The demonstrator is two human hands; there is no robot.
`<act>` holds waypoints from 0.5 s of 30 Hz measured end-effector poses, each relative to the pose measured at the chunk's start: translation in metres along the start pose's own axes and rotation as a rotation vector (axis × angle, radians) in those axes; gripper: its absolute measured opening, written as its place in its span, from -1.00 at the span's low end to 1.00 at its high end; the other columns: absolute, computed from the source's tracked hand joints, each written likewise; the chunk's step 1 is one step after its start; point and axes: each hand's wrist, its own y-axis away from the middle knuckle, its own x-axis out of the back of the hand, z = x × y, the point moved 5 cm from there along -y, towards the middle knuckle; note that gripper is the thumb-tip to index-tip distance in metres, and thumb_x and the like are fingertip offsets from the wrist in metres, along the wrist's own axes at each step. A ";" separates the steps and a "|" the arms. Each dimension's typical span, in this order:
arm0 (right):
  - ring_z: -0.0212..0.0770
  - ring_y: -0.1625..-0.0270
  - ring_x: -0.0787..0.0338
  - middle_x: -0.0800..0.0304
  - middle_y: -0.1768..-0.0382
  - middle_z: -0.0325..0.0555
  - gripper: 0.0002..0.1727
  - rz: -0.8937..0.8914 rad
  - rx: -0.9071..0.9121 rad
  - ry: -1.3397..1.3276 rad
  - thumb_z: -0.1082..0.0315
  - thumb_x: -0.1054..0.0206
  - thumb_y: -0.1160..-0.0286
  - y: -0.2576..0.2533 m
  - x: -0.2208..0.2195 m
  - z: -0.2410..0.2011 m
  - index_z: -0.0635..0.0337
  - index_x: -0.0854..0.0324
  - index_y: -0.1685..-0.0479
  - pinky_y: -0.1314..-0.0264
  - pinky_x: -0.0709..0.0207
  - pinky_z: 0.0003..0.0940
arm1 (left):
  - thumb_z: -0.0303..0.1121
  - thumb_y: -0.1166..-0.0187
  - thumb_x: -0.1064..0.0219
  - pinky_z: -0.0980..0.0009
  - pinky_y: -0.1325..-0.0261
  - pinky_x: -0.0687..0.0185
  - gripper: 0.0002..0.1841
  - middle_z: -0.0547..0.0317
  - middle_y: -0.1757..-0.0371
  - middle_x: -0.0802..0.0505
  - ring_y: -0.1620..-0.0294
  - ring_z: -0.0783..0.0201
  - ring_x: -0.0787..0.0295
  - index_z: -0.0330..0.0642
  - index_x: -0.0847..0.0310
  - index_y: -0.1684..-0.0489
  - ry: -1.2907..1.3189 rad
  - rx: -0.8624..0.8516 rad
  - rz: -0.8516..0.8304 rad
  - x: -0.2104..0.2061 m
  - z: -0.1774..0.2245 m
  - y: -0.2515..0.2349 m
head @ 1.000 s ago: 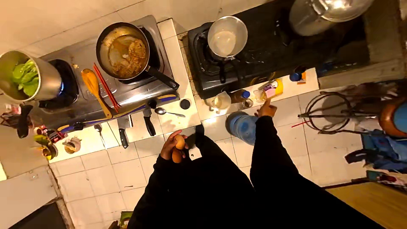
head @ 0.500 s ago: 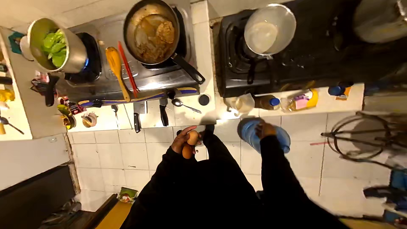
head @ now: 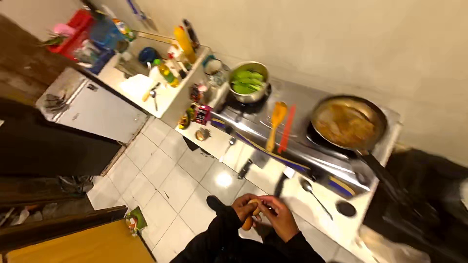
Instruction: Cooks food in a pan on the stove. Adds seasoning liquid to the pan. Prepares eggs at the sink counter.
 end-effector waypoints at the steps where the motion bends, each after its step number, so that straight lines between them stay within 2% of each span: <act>1: -0.27 0.20 -0.88 -0.87 0.08 -0.04 -0.67 -0.040 0.027 0.014 0.34 -0.49 -0.42 -0.018 -0.030 -0.010 0.28 -0.75 -0.13 0.11 -0.85 -0.32 | -0.29 -0.73 -0.10 0.33 0.46 -0.77 -0.62 0.02 0.14 -0.87 0.40 0.23 -0.84 -0.27 -0.47 -0.41 0.014 -0.024 0.036 0.030 0.011 0.010; 5: -0.22 0.03 -0.88 -0.81 -0.07 0.03 -0.58 -0.219 0.070 0.064 0.41 -0.53 -0.33 -0.087 -0.163 -0.054 0.28 -0.74 -0.22 -0.06 -0.85 -0.31 | -0.24 -0.74 -0.04 0.29 0.49 -0.77 -0.59 0.00 0.17 -0.87 0.43 0.19 -0.84 -0.26 -0.47 -0.43 0.027 -0.158 0.139 0.166 0.060 0.048; 10: -0.26 -0.01 -0.85 -0.78 -0.08 0.02 -0.62 -0.364 0.172 0.100 0.35 -0.49 -0.43 -0.162 -0.324 -0.108 0.26 -0.75 -0.23 -0.09 -0.83 -0.37 | -0.26 -0.71 -0.14 0.30 0.54 -0.76 -0.59 0.00 0.26 -0.85 0.50 0.19 -0.82 -0.33 -0.45 -0.40 -0.038 -0.207 0.319 0.315 0.132 0.105; 15: -0.28 -0.01 -0.84 -0.78 -0.07 0.03 -0.65 -0.394 0.310 0.083 0.39 -0.41 -0.52 -0.254 -0.435 -0.159 0.28 -0.74 -0.25 -0.10 -0.82 -0.39 | -0.36 -0.69 -0.21 0.32 0.55 -0.78 -0.61 -0.04 0.21 -0.87 0.50 0.20 -0.83 -0.35 -0.46 -0.42 -0.057 -0.246 0.398 0.434 0.223 0.117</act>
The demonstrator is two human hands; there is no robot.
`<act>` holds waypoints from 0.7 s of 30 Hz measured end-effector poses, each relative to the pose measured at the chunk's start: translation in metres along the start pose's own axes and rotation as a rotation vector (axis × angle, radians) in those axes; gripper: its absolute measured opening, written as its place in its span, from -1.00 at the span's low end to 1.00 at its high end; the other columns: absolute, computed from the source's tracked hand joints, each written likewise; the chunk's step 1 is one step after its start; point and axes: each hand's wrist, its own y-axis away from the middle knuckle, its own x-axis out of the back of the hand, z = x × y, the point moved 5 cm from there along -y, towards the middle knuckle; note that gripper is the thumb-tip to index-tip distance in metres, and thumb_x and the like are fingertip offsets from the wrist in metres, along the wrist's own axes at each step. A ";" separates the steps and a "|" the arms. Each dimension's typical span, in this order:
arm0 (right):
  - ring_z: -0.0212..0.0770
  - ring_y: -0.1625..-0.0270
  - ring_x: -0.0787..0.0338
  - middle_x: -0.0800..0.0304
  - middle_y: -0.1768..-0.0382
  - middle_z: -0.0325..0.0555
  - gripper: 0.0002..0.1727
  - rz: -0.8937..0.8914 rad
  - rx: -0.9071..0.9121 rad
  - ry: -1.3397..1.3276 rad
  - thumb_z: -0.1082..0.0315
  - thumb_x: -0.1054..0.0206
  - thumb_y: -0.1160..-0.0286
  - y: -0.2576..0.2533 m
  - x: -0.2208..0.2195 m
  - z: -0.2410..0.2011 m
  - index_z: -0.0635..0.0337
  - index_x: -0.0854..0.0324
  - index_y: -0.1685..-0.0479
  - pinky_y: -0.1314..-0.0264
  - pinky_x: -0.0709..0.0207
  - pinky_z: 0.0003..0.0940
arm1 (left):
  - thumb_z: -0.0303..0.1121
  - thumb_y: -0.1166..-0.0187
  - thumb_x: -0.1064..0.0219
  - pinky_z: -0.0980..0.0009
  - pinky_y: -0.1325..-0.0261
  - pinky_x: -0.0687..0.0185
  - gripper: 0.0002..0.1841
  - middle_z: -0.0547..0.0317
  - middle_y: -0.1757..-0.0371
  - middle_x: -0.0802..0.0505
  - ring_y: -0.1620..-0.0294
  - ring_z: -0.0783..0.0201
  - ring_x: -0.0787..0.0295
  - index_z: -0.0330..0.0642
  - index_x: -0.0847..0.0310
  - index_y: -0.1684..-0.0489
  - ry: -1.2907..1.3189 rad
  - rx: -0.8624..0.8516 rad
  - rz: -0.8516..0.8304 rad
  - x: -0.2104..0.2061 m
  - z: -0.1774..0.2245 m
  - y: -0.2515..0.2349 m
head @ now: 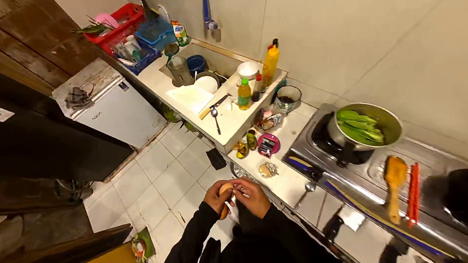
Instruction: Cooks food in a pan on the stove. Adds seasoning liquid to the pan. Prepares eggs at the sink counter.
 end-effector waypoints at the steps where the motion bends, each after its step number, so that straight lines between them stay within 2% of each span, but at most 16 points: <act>1: -0.28 -0.01 -0.84 -0.78 -0.08 0.04 -0.65 0.000 0.031 0.024 0.40 -0.40 -0.52 -0.028 -0.007 -0.002 0.28 -0.74 -0.26 -0.09 -0.82 -0.40 | -0.37 -0.69 -0.21 0.32 0.55 -0.77 -0.61 -0.04 0.20 -0.87 0.50 0.20 -0.83 -0.34 -0.45 -0.43 -0.003 -0.016 -0.002 0.020 0.015 -0.016; 5: -0.32 0.05 -0.84 -0.81 -0.02 0.03 -0.68 0.077 0.242 0.204 0.38 -0.34 -0.55 -0.151 -0.030 -0.011 0.26 -0.78 -0.22 -0.04 -0.79 -0.47 | -0.36 -0.67 -0.22 0.33 0.56 -0.77 -0.59 -0.01 0.22 -0.86 0.51 0.20 -0.82 -0.35 -0.44 -0.43 -0.051 -0.078 -0.028 0.100 0.073 -0.100; 8: -0.27 0.10 -0.82 -0.83 0.04 0.04 -0.70 0.147 0.357 0.352 0.38 -0.30 -0.57 -0.243 -0.042 -0.020 0.24 -0.81 -0.17 -0.02 -0.77 -0.42 | -0.36 -0.70 -0.20 0.33 0.56 -0.77 -0.61 0.00 0.21 -0.86 0.50 0.23 -0.82 -0.36 -0.46 -0.42 -0.089 -0.112 -0.026 0.153 0.119 -0.168; 10: -0.18 0.07 -0.85 -0.83 0.01 0.07 -0.69 0.150 0.346 0.415 0.35 -0.26 -0.64 -0.299 -0.049 -0.029 0.23 -0.80 -0.19 -0.06 -0.78 -0.32 | -0.35 -0.71 -0.18 0.34 0.55 -0.77 -0.61 0.01 0.23 -0.85 0.52 0.25 -0.80 -0.39 -0.46 -0.41 -0.149 -0.102 -0.036 0.185 0.154 -0.205; 12: -0.11 -0.03 -0.86 -0.83 -0.07 0.11 -0.67 0.096 0.261 0.412 0.31 -0.24 -0.68 -0.348 -0.046 -0.039 0.22 -0.78 -0.26 -0.17 -0.77 -0.20 | -0.33 -0.72 -0.18 0.37 0.53 -0.76 -0.62 0.06 0.30 -0.84 0.55 0.29 -0.77 -0.39 -0.47 -0.39 -0.214 -0.079 -0.080 0.208 0.191 -0.241; 14: -0.16 -0.05 -0.85 -0.82 -0.08 0.05 -0.67 0.063 0.178 0.346 0.27 -0.30 -0.66 -0.392 -0.037 -0.043 0.18 -0.77 -0.27 -0.19 -0.77 -0.19 | -0.32 -0.70 -0.22 0.40 0.52 -0.76 -0.62 0.09 0.36 -0.84 0.58 0.32 -0.77 -0.36 -0.50 -0.38 -0.267 -0.061 -0.143 0.228 0.222 -0.277; 18: -0.25 0.08 -0.84 -0.80 0.00 0.03 -0.68 0.163 0.192 0.269 0.39 -0.45 -0.49 -0.466 -0.020 -0.039 0.26 -0.74 -0.20 -0.02 -0.81 -0.30 | -0.34 -0.66 -0.27 0.40 0.50 -0.78 -0.59 0.06 0.30 -0.86 0.55 0.31 -0.79 -0.24 -0.53 -0.44 -0.354 -0.120 -0.332 0.259 0.265 -0.359; 21: -0.26 0.18 -0.83 -0.79 0.03 0.05 -0.68 0.302 0.171 0.274 0.38 -0.47 -0.43 -0.512 -0.018 -0.027 0.31 -0.73 -0.12 0.09 -0.82 -0.32 | -0.38 -0.63 -0.26 0.39 0.50 -0.78 -0.57 0.05 0.27 -0.86 0.55 0.30 -0.79 -0.27 -0.50 -0.47 -0.422 -0.131 -0.477 0.275 0.287 -0.422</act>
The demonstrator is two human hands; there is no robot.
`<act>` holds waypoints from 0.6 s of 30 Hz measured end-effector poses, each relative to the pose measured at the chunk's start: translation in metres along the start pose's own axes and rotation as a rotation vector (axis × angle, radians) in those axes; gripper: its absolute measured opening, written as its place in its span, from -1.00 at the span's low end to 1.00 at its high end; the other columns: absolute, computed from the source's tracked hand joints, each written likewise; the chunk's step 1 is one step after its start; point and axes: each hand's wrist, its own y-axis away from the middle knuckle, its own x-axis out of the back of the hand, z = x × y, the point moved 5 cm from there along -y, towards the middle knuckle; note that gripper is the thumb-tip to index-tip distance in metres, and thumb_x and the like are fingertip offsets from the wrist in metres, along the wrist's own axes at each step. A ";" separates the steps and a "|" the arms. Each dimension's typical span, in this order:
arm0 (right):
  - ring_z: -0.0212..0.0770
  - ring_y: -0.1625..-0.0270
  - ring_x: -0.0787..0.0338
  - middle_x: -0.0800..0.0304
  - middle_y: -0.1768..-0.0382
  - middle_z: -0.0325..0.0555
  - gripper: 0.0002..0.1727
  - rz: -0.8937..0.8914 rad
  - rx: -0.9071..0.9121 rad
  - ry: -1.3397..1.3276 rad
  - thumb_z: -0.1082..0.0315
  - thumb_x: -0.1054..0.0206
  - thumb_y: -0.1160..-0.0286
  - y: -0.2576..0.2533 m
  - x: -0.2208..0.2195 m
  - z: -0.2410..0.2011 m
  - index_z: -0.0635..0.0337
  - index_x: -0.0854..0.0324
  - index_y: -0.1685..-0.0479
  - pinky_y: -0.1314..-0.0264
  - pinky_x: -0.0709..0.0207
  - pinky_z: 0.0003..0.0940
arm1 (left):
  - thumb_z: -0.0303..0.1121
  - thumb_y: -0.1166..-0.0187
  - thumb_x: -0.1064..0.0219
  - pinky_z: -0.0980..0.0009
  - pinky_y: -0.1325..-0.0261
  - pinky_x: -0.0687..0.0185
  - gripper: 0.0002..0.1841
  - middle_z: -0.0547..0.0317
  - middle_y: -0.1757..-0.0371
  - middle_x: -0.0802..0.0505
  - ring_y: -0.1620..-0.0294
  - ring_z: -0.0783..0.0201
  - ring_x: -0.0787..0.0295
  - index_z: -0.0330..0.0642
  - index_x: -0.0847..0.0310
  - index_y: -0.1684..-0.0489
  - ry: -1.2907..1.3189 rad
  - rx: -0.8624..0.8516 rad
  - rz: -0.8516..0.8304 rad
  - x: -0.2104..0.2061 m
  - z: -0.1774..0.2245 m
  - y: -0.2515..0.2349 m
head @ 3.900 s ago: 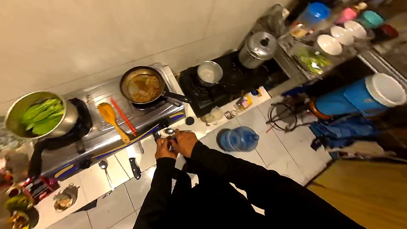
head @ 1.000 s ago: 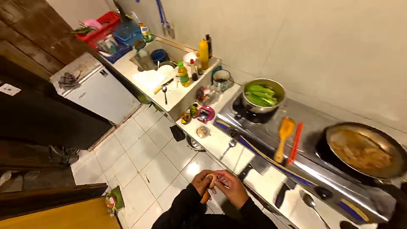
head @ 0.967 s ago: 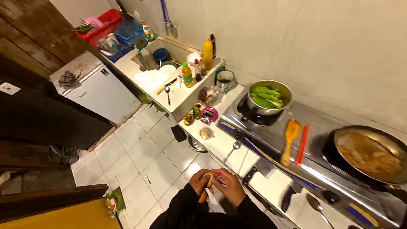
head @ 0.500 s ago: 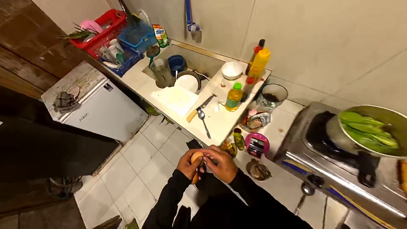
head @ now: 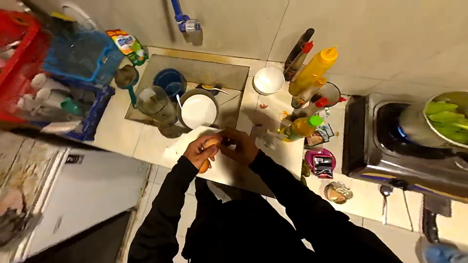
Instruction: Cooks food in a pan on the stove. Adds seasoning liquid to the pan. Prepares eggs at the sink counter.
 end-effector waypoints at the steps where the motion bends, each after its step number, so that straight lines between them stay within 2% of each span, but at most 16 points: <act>1: -0.25 0.21 -0.82 -0.78 0.05 0.04 -0.69 0.042 -0.024 0.050 0.36 -0.47 -0.44 -0.011 -0.006 0.005 0.30 -0.73 -0.12 0.11 -0.81 -0.31 | -0.40 -0.64 -0.24 0.37 0.49 -0.78 -0.58 0.04 0.29 -0.84 0.53 0.28 -0.79 -0.29 -0.48 -0.47 -0.028 0.005 -0.041 0.013 0.000 -0.015; 4: -0.22 0.27 -0.81 -0.79 0.09 0.05 -0.69 0.186 -0.089 0.207 0.38 -0.46 -0.43 -0.043 -0.025 0.014 0.31 -0.74 -0.11 0.16 -0.80 -0.28 | -0.44 -0.67 -0.23 0.33 0.43 -0.75 -0.58 -0.02 0.25 -0.80 0.48 0.25 -0.76 -0.31 -0.46 -0.49 -0.142 0.102 -0.128 0.048 0.004 -0.054; 9: -0.10 0.19 -0.82 -0.79 0.07 0.10 -0.65 0.347 -0.293 0.383 0.40 -0.54 -0.34 -0.081 -0.047 0.021 0.30 -0.76 -0.13 0.06 -0.80 -0.14 | -0.38 -0.74 -0.24 0.25 0.32 -0.77 -0.61 -0.07 0.17 -0.80 0.43 0.21 -0.76 -0.23 -0.47 -0.51 -0.223 0.175 -0.228 0.087 0.010 -0.098; 11: -0.08 0.19 -0.82 -0.79 0.11 0.10 -0.68 0.414 -0.289 0.453 0.41 -0.53 -0.35 -0.094 -0.052 0.025 0.31 -0.78 -0.07 0.07 -0.80 -0.13 | -0.37 -0.76 -0.22 0.29 0.40 -0.78 -0.63 -0.05 0.20 -0.82 0.48 0.23 -0.77 -0.20 -0.49 -0.49 -0.189 0.152 -0.253 0.097 0.005 -0.114; 14: -0.05 0.22 -0.85 -0.82 0.15 0.11 -0.82 0.518 -0.253 0.545 0.50 -0.37 -0.42 -0.105 -0.051 0.034 0.33 -0.80 0.08 0.15 -0.79 -0.12 | -0.41 -0.73 -0.23 0.36 0.46 -0.75 -0.62 -0.05 0.24 -0.83 0.51 0.25 -0.77 -0.24 -0.48 -0.49 -0.103 0.135 -0.327 0.103 -0.002 -0.132; 16: -0.07 0.21 -0.85 -0.83 0.18 0.09 -0.84 0.576 -0.266 0.540 0.54 -0.34 -0.41 -0.107 -0.044 0.038 0.32 -0.81 0.14 0.13 -0.79 -0.15 | -0.44 -0.70 -0.22 0.37 0.47 -0.76 -0.59 -0.07 0.20 -0.83 0.52 0.25 -0.78 -0.27 -0.46 -0.50 -0.029 0.112 -0.374 0.103 -0.004 -0.139; 18: -0.06 0.11 -0.86 -0.83 0.05 0.15 -0.83 0.603 -0.309 0.491 0.56 -0.36 -0.44 -0.106 -0.035 0.042 0.33 -0.82 0.09 0.01 -0.80 -0.15 | -0.46 -0.65 -0.17 0.42 0.51 -0.75 -0.58 -0.06 0.10 -0.85 0.51 0.28 -0.79 -0.27 -0.48 -0.50 0.067 0.081 -0.415 0.101 -0.008 -0.146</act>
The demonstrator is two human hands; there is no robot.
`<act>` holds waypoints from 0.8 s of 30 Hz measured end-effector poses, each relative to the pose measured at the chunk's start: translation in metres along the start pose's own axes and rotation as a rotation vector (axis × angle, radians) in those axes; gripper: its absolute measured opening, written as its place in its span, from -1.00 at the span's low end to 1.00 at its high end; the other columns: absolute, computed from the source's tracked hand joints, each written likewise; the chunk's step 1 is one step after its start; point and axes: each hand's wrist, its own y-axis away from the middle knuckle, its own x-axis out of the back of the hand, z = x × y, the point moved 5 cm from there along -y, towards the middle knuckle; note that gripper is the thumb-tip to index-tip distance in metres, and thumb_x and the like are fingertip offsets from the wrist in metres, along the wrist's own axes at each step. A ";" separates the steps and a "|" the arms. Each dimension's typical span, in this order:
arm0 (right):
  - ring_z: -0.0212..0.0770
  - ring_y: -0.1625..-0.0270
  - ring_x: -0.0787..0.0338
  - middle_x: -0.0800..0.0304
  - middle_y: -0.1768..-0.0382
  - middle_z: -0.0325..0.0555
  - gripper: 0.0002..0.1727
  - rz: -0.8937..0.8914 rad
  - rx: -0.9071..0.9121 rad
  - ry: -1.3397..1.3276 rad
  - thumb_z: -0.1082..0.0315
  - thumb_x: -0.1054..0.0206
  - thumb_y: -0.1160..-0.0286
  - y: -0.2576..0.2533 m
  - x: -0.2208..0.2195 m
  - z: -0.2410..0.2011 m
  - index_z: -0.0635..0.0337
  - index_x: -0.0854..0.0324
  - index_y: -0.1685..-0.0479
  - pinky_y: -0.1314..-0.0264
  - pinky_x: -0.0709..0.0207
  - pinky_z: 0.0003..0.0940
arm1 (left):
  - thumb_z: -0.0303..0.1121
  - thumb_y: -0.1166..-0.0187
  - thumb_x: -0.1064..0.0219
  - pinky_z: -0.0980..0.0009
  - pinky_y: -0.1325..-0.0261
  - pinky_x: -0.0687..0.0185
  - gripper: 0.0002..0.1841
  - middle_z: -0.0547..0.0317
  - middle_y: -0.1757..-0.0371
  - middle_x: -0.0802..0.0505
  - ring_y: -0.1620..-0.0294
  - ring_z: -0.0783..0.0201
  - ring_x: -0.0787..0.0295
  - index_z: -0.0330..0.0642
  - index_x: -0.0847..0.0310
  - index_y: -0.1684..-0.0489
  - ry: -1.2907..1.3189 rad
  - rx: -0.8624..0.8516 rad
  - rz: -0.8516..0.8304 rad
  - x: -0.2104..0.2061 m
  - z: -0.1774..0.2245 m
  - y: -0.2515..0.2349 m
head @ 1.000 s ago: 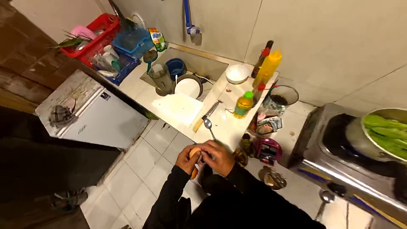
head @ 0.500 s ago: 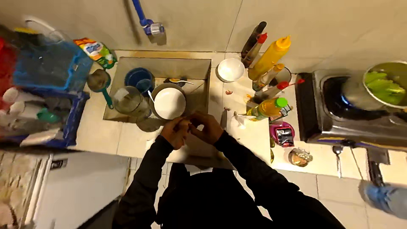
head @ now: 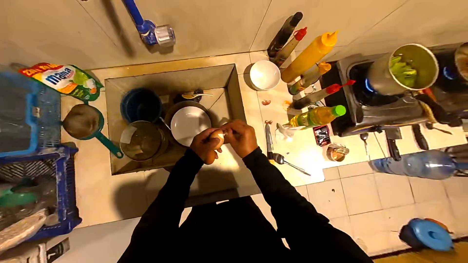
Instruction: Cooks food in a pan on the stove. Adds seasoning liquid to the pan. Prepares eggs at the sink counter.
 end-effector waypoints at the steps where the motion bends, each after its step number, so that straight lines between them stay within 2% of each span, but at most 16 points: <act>1: -0.01 -0.05 -0.85 -0.79 -0.10 0.20 -0.80 -0.022 -0.039 -0.012 0.55 -0.37 -0.47 -0.002 0.002 0.004 0.33 -0.82 0.02 -0.14 -0.78 -0.11 | -0.46 -0.61 -0.15 0.43 0.52 -0.74 -0.55 -0.05 0.02 -0.86 0.50 0.30 -0.79 -0.26 -0.49 -0.50 0.030 -0.018 -0.018 0.001 -0.003 -0.004; 2: 0.03 -0.18 -0.83 -0.76 -0.20 0.22 -0.79 -0.044 -0.079 -0.025 0.53 -0.38 -0.49 -0.004 0.003 0.008 0.32 -0.82 -0.03 -0.27 -0.74 -0.06 | -0.46 -0.58 -0.13 0.44 0.54 -0.73 -0.54 -0.05 -0.04 -0.86 0.49 0.30 -0.80 -0.25 -0.49 -0.50 0.044 -0.028 -0.023 0.003 -0.005 -0.007; 3: 0.02 -0.19 -0.82 -0.78 -0.18 0.19 -0.80 -0.034 -0.112 -0.027 0.53 -0.36 -0.51 -0.004 0.003 0.012 0.31 -0.83 -0.01 -0.29 -0.73 -0.06 | -0.45 -0.57 -0.11 0.44 0.54 -0.72 -0.52 -0.04 -0.07 -0.86 0.48 0.30 -0.79 -0.22 -0.49 -0.52 0.040 -0.014 -0.022 0.005 -0.007 -0.007; 5: 0.01 -0.12 -0.84 -0.82 -0.07 0.15 -0.73 0.021 -0.180 0.020 0.59 -0.23 -0.51 0.007 0.013 0.017 0.30 -0.83 -0.02 -0.22 -0.74 -0.04 | -0.44 -0.59 -0.04 0.45 0.55 -0.68 -0.51 -0.02 -0.07 -0.88 0.48 0.31 -0.78 -0.17 -0.46 -0.54 0.025 0.035 -0.017 0.003 -0.010 -0.009; 7: 0.04 -0.15 -0.83 -0.81 -0.12 0.15 -0.68 0.054 -0.298 0.125 0.59 -0.23 -0.51 0.033 0.034 0.025 0.26 -0.80 -0.14 -0.22 -0.74 0.00 | -0.44 -0.65 -0.01 0.46 0.56 -0.71 -0.53 -0.01 -0.05 -0.88 0.49 0.31 -0.80 -0.20 -0.42 -0.56 0.065 0.077 -0.010 0.001 -0.017 -0.013; 10: 0.10 -0.11 -0.82 -0.79 -0.10 0.17 -0.71 0.063 -0.554 0.330 0.30 -0.37 -0.58 0.097 0.067 0.053 0.26 -0.74 -0.16 -0.15 -0.74 0.09 | -0.39 -0.62 -0.01 0.42 0.56 -0.75 -0.48 -0.06 0.01 -0.85 0.49 0.23 -0.82 -0.18 -0.29 -0.63 0.132 0.137 -0.021 0.000 -0.025 -0.014; 13: 0.26 -0.27 -0.76 -0.73 -0.23 0.31 -0.50 -0.036 -0.855 0.393 0.09 -0.43 -0.55 0.151 0.077 0.070 0.32 -0.68 -0.26 -0.33 -0.64 0.21 | -0.26 -0.66 0.03 0.38 0.54 -0.79 -0.46 -0.08 0.05 -0.86 0.48 0.16 -0.87 -0.08 -0.17 -0.67 0.197 0.178 -0.072 -0.006 -0.039 -0.015; 15: 0.32 -0.38 -0.69 -0.68 -0.31 0.36 -0.42 -0.058 -0.977 0.394 0.06 -0.44 -0.54 0.166 0.075 0.073 0.32 -0.62 -0.39 -0.41 -0.58 0.22 | -0.17 -0.73 0.10 0.40 0.54 -0.79 -0.49 -0.06 0.07 -0.90 0.47 0.17 -0.88 -0.08 -0.17 -0.64 0.280 0.208 -0.112 -0.014 -0.049 -0.017; 18: 0.32 -0.42 -0.69 -0.69 -0.33 0.38 -0.36 -0.047 -1.050 0.367 0.20 -0.43 -0.53 0.167 0.072 0.075 0.38 -0.47 -0.53 -0.49 -0.53 0.21 | -0.05 -0.78 0.26 0.41 0.54 -0.79 -0.49 -0.08 0.13 -0.92 0.47 0.16 -0.90 -0.10 -0.25 -0.55 0.462 0.262 -0.186 -0.026 -0.057 -0.016; 20: 0.33 -0.44 -0.66 -0.65 -0.37 0.41 -0.35 -0.066 -1.063 0.334 0.23 -0.43 -0.52 0.164 0.070 0.078 0.41 -0.43 -0.55 -0.54 -0.49 0.18 | -0.02 -0.78 0.40 0.44 0.54 -0.76 -0.43 -0.10 0.09 -0.93 0.48 0.18 -0.89 -0.12 -0.30 -0.52 0.535 0.285 -0.214 -0.033 -0.057 -0.016; 22: 0.34 -0.44 -0.65 -0.56 -0.42 0.49 -0.38 -0.034 -1.018 0.275 0.27 -0.40 -0.55 0.164 0.069 0.080 0.48 -0.43 -0.52 -0.54 -0.50 0.14 | 0.01 -0.77 0.33 0.47 0.57 -0.72 -0.43 -0.07 0.04 -0.90 0.52 0.24 -0.83 -0.18 -0.37 -0.44 0.564 0.283 -0.191 -0.037 -0.054 -0.018; 24: 0.30 -0.32 -0.72 -0.59 -0.34 0.49 -0.41 0.040 -0.928 0.193 0.31 -0.33 -0.59 0.168 0.070 0.076 0.54 -0.39 -0.51 -0.44 -0.58 0.11 | -0.05 -0.75 0.16 0.49 0.56 -0.71 -0.47 0.01 0.03 -0.81 0.55 0.31 -0.75 -0.24 -0.34 -0.47 0.552 0.250 -0.164 -0.041 -0.053 -0.019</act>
